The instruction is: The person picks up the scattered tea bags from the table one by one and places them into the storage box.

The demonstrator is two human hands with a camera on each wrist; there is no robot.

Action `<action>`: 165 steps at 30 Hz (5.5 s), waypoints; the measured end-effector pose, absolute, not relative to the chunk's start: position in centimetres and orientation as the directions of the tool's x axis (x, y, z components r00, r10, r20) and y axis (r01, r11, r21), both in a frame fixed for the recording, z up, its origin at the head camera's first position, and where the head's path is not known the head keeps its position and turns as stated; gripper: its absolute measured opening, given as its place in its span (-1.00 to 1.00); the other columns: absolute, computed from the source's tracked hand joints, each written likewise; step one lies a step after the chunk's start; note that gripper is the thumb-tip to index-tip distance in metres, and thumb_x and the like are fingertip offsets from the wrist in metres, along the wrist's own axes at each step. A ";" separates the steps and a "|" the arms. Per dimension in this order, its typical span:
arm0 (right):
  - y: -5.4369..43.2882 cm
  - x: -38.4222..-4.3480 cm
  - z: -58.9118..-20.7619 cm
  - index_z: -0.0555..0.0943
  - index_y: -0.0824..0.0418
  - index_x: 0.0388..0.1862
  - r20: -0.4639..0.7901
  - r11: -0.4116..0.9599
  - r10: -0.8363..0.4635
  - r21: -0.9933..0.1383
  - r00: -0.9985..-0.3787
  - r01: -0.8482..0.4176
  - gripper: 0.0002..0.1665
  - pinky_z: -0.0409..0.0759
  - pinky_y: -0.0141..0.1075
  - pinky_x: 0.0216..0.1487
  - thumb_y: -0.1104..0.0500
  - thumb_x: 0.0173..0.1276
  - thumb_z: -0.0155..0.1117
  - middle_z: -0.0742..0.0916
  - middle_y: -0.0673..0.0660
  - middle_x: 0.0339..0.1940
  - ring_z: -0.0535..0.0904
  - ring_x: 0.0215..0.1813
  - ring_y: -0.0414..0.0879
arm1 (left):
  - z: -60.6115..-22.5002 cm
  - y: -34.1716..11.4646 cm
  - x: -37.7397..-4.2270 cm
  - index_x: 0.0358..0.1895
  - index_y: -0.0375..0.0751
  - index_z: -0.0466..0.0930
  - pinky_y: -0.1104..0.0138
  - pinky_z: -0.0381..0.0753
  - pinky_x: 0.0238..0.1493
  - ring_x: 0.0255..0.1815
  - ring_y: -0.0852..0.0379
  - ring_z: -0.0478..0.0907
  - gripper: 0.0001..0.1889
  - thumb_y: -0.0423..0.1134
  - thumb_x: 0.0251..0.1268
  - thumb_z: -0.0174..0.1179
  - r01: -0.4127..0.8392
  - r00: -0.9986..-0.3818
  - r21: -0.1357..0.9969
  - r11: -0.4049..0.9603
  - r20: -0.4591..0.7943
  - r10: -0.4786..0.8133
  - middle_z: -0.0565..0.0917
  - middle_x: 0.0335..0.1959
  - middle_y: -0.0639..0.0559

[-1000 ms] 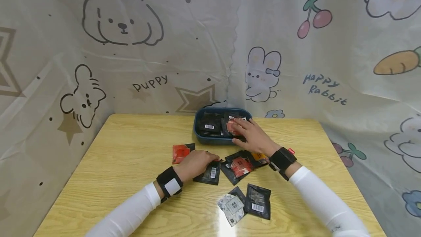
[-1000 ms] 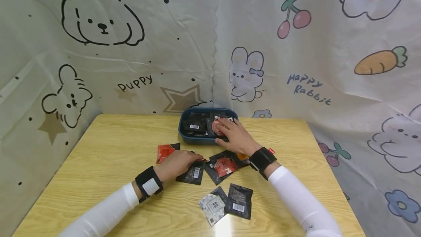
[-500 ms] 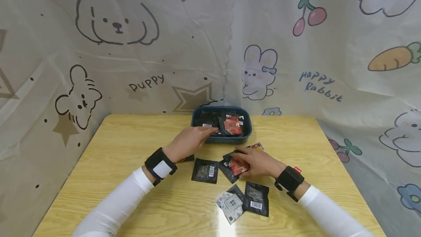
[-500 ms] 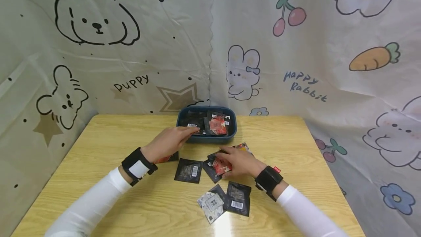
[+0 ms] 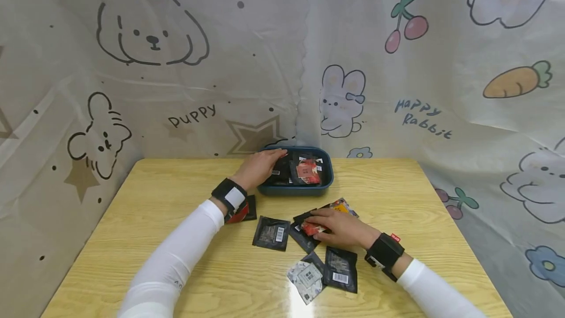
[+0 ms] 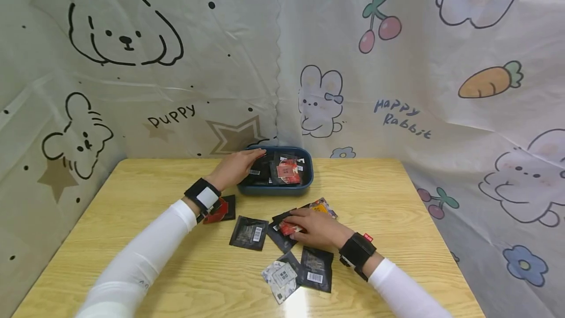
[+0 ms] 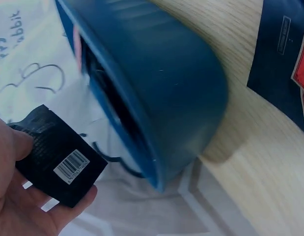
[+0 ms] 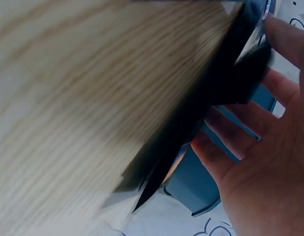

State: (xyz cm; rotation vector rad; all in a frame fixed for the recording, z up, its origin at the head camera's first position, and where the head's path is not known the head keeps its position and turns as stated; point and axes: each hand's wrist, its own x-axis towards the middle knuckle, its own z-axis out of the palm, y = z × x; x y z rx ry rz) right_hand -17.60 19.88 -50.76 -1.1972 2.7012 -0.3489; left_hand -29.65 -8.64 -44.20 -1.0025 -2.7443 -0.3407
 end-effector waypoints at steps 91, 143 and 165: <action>22.4 -19.7 -47.8 0.51 0.16 0.29 0.232 0.696 -0.652 -0.195 -0.722 -0.691 -0.40 0.48 0.02 0.19 0.02 0.31 0.37 0.53 0.22 0.28 0.49 0.22 0.15 | -38.7 -11.7 -25.2 0.30 -0.20 0.51 0.10 0.58 0.08 0.10 -0.05 0.59 -0.56 -0.42 0.35 0.17 0.696 -0.700 0.185 0.693 0.391 0.598 0.62 0.16 -0.11; 22.1 -16.8 -48.5 0.49 0.18 0.34 0.250 0.653 -0.656 -0.285 -0.712 -0.702 -0.33 0.57 -0.10 0.13 0.56 0.26 0.09 0.62 0.17 0.22 0.54 0.23 0.03 | -50.4 -16.5 -20.0 0.41 -0.19 0.36 -0.15 0.33 0.27 0.40 -0.29 0.22 -0.26 0.01 0.17 0.34 0.521 -0.852 0.265 0.811 0.101 0.514 0.25 0.45 -0.26; 19.5 -24.0 -41.7 0.46 0.17 0.37 0.431 0.615 -0.648 -0.191 -0.628 -0.765 -0.49 0.59 -0.02 0.03 0.36 0.47 0.05 0.61 0.21 0.22 0.57 0.17 0.11 | -49.9 -16.6 -15.8 0.16 -0.20 0.61 0.12 0.67 -0.12 -0.03 -0.03 0.66 -0.64 -0.44 0.31 0.15 0.635 -0.772 0.119 0.763 0.051 0.634 0.68 0.03 -0.09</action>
